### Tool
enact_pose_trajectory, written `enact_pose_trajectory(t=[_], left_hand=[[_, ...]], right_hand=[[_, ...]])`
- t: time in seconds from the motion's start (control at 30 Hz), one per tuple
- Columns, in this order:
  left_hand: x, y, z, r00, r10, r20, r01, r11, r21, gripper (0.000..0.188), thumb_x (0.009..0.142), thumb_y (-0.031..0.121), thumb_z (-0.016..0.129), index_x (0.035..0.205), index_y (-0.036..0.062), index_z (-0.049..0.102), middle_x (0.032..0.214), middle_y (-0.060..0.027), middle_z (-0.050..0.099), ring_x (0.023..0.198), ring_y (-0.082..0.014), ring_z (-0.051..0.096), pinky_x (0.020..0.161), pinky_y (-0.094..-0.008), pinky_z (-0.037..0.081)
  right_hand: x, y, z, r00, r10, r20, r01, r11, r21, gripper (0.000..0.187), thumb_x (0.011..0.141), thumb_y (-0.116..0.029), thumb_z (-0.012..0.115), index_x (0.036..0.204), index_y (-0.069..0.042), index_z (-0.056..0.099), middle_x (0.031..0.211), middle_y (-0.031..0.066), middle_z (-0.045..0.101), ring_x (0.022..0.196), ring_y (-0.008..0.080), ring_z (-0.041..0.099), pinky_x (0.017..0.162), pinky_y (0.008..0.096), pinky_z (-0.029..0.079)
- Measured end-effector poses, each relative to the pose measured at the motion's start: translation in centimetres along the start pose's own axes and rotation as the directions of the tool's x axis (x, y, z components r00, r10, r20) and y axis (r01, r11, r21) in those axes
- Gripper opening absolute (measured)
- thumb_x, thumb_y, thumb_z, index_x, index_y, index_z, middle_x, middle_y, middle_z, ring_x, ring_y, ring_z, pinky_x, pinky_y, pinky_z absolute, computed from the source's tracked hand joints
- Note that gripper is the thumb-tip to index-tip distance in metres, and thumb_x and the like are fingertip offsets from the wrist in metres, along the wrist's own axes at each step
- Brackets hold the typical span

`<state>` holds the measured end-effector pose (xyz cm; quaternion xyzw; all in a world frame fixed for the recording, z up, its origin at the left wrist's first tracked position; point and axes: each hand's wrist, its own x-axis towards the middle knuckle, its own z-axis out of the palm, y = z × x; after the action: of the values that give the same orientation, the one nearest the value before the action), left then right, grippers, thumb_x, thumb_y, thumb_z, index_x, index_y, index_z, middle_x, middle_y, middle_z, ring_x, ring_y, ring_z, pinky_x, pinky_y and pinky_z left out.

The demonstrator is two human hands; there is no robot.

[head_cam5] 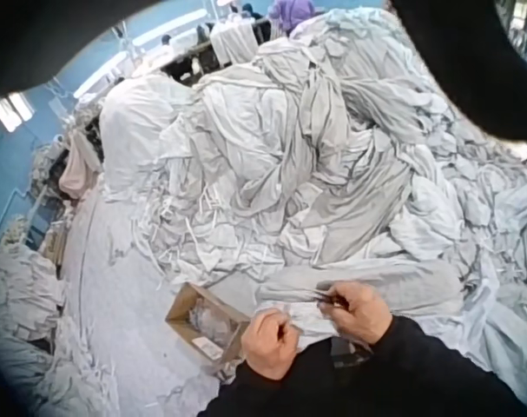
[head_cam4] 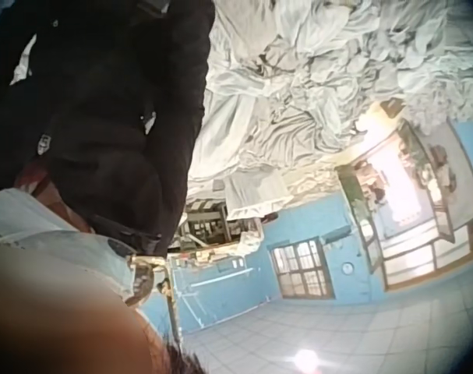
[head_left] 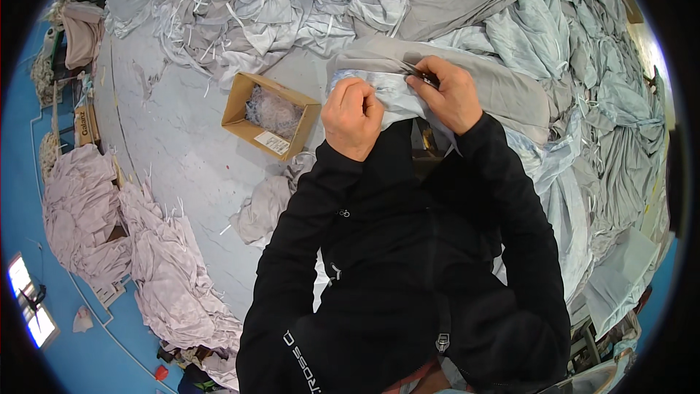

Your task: The recorder is inspecting and fixing the corners or seams of pillow covers using hemostats.

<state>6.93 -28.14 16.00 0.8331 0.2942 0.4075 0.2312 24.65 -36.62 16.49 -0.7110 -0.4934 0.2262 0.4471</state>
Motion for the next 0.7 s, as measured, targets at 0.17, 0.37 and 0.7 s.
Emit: enact_pose_trajectory(t=[0.17,0.37,0.7], left_hand=[[-0.9,0.5,-0.4,0.992,-0.117,-0.049,0.11,0.987,-0.12,0.015,0.077,-0.007,0.066,0.087,0.0018,0.059,0.09,-0.0118,0.064,0.065,-0.0249,0.061,0.054,-0.0324,0.05],[-1.2,0.8,-0.4,0.98,-0.188,-0.07,0.174,0.97,-0.17,0.012,0.08,-0.006,0.067,0.087,0.0014,0.06,0.091,-0.0112,0.065,0.066,-0.019,0.062,0.057,-0.0281,0.051],[-1.6,0.7,-0.2,0.962,-0.251,-0.111,0.223,0.951,-0.213,0.012,0.081,-0.009,0.067,0.086,0.0001,0.061,0.094,-0.0093,0.063,0.067,-0.0132,0.062,0.058,-0.0246,0.052]], right_hand=[[-1.4,-4.6,-1.6,0.981,-0.182,-0.067,0.175,0.979,-0.106,0.03,0.078,-0.015,0.079,0.103,-0.005,0.067,0.087,0.0092,0.065,0.071,0.0257,0.062,0.065,0.0337,0.05],[-2.4,-5.2,-0.3,0.961,-0.274,0.025,0.272,0.935,-0.227,0.033,0.078,-0.012,0.079,0.109,-0.009,0.069,0.085,0.0059,0.061,0.071,0.0232,0.061,0.06,0.0341,0.049],[-1.9,-5.8,0.8,0.911,-0.409,0.041,0.383,0.808,-0.447,0.033,0.075,-0.014,0.079,0.106,-0.012,0.07,0.085,0.0022,0.06,0.078,0.0219,0.062,0.061,0.0346,0.05]])
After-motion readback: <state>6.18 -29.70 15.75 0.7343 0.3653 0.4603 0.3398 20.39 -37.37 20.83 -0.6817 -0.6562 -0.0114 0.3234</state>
